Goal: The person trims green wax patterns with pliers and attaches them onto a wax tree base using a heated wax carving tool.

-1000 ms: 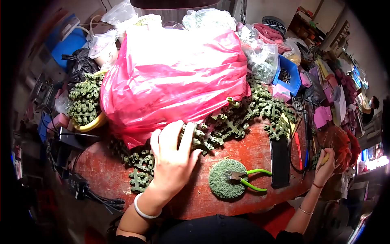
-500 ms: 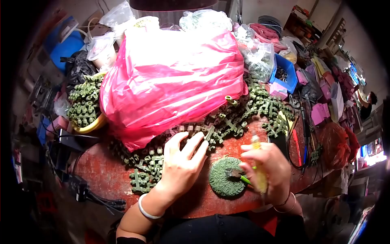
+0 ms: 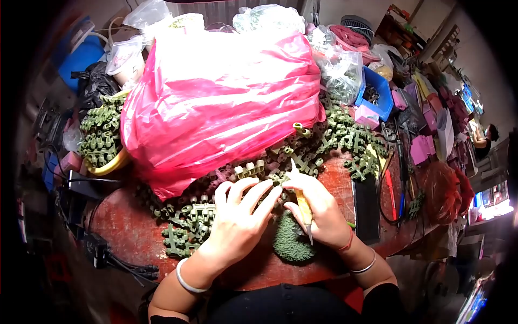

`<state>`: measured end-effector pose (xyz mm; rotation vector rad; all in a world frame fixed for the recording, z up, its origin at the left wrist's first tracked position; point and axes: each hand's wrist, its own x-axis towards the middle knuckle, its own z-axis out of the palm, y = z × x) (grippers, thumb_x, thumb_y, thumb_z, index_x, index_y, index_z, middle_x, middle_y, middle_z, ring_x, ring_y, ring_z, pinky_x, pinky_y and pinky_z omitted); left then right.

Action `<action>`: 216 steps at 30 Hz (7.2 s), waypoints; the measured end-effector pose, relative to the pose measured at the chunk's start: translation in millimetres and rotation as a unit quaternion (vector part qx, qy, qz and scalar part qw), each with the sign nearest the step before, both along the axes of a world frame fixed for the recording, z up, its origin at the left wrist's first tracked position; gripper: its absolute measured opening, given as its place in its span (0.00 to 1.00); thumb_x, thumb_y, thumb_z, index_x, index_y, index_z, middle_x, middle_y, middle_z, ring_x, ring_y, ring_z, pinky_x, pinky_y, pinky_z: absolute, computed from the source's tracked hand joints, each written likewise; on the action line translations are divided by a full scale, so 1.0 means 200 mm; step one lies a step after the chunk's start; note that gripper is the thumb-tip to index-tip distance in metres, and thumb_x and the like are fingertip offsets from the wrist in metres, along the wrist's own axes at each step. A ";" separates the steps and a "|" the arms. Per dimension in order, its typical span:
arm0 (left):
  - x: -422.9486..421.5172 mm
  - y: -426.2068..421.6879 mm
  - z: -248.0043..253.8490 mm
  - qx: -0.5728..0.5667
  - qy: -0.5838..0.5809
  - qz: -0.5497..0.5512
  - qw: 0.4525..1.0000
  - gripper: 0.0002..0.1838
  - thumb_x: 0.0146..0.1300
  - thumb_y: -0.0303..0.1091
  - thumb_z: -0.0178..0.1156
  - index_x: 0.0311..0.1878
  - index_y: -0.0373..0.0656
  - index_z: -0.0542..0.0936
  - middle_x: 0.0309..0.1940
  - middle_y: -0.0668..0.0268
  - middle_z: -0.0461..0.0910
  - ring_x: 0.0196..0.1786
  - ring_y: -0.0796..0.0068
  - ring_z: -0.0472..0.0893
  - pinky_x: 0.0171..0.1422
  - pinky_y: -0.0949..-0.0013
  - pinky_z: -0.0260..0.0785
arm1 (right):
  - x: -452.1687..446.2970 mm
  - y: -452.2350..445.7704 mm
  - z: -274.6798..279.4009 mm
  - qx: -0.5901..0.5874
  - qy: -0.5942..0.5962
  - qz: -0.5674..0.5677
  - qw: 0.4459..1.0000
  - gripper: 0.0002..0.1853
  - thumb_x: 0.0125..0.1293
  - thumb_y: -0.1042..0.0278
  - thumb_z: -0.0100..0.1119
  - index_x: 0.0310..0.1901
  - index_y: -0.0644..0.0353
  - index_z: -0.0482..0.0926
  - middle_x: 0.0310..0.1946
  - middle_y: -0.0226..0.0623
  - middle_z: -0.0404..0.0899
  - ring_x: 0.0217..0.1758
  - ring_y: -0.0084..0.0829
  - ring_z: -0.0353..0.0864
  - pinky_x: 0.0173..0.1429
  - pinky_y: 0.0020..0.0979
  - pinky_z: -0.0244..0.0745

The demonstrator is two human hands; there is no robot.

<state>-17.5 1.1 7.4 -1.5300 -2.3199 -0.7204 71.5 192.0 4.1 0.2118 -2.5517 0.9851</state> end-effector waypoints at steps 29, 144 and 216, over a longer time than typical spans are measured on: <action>0.07 -0.04 0.01 0.201 -0.738 -0.051 0.642 0.11 0.71 0.23 0.58 0.55 0.41 0.76 0.39 0.68 0.80 0.29 0.83 0.77 0.30 0.79 0.70 | 0.11 -0.01 0.19 -0.122 0.033 -0.024 0.992 0.12 0.63 0.76 0.68 0.49 0.63 0.84 0.34 0.39 0.84 0.33 0.31 0.81 0.39 0.29 0.75; 0.03 -0.03 -0.01 0.184 -0.621 -0.083 0.757 0.15 0.66 0.24 0.64 0.55 0.40 0.81 0.45 0.69 0.82 0.46 0.83 0.77 0.52 0.76 0.70 | 0.11 -0.04 0.15 -0.118 0.037 0.005 0.992 0.16 0.59 0.70 0.74 0.49 0.60 0.86 0.32 0.37 0.83 0.31 0.31 0.80 0.36 0.29 0.75; 0.05 -0.03 0.00 0.212 -0.711 -0.109 0.661 0.15 0.69 0.27 0.64 0.57 0.47 0.75 0.39 0.74 0.78 0.32 0.89 0.72 0.32 0.83 0.64 | 0.12 -0.04 0.16 -0.103 0.097 0.029 0.990 0.19 0.53 0.79 0.76 0.49 0.63 0.86 0.33 0.34 0.82 0.31 0.27 0.80 0.35 0.27 0.76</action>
